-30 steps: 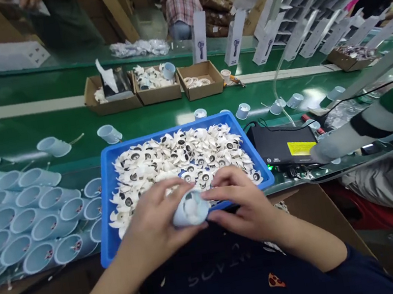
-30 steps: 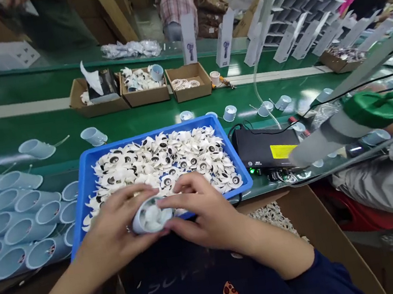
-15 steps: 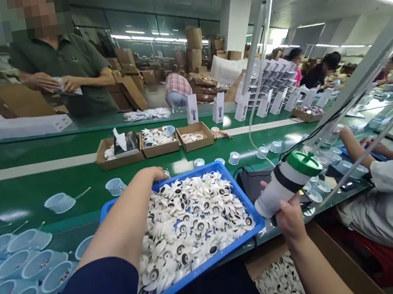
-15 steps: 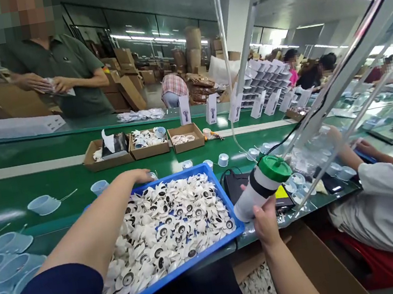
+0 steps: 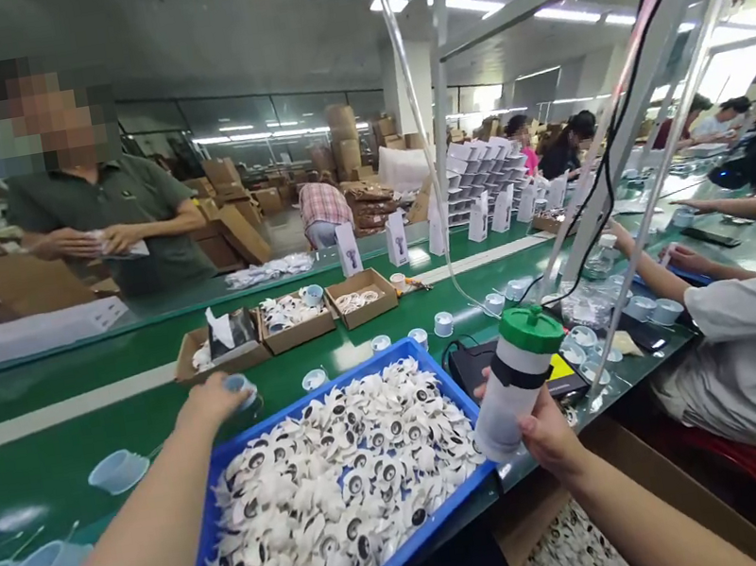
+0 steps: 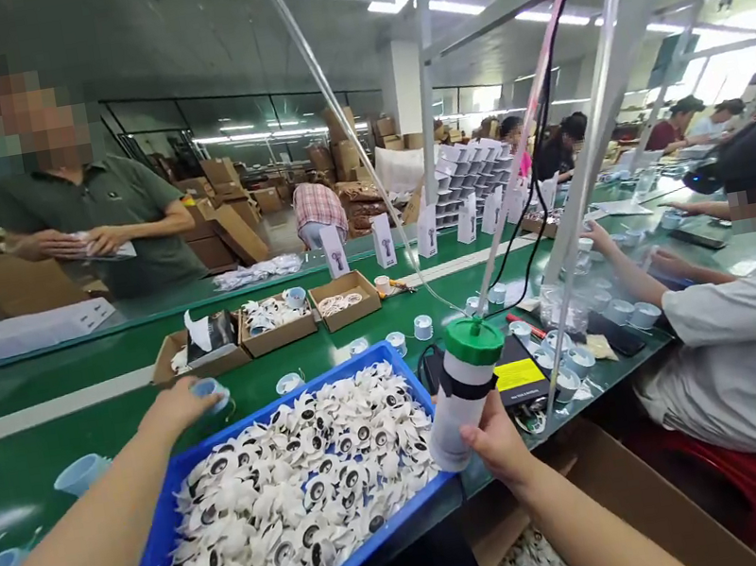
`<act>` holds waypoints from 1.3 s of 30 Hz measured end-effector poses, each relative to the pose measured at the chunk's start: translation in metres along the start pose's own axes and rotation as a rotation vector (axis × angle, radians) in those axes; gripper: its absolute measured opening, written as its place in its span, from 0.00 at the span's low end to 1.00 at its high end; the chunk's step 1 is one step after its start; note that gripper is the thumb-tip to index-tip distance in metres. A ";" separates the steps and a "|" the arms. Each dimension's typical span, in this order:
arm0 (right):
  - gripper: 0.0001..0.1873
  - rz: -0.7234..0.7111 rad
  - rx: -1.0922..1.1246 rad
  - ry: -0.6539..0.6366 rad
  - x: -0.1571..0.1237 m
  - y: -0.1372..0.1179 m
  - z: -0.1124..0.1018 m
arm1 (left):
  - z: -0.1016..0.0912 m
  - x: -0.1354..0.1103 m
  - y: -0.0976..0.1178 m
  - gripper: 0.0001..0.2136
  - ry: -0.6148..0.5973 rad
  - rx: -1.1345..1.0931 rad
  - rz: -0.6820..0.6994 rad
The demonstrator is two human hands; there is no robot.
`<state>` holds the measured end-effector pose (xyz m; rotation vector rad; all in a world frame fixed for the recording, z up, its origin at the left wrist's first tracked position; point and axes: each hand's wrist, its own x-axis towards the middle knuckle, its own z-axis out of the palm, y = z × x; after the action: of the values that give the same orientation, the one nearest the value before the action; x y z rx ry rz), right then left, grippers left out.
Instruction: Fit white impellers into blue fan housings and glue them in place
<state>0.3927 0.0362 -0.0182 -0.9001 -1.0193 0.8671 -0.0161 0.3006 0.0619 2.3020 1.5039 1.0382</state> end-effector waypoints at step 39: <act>0.32 0.298 0.367 -0.266 -0.008 -0.069 0.156 | 0.036 -0.232 0.197 0.15 -0.382 -0.383 0.027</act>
<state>0.2550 0.0350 0.0824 -0.6399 -0.9205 1.4039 0.0956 0.0163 0.0336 2.0986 1.0291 0.7541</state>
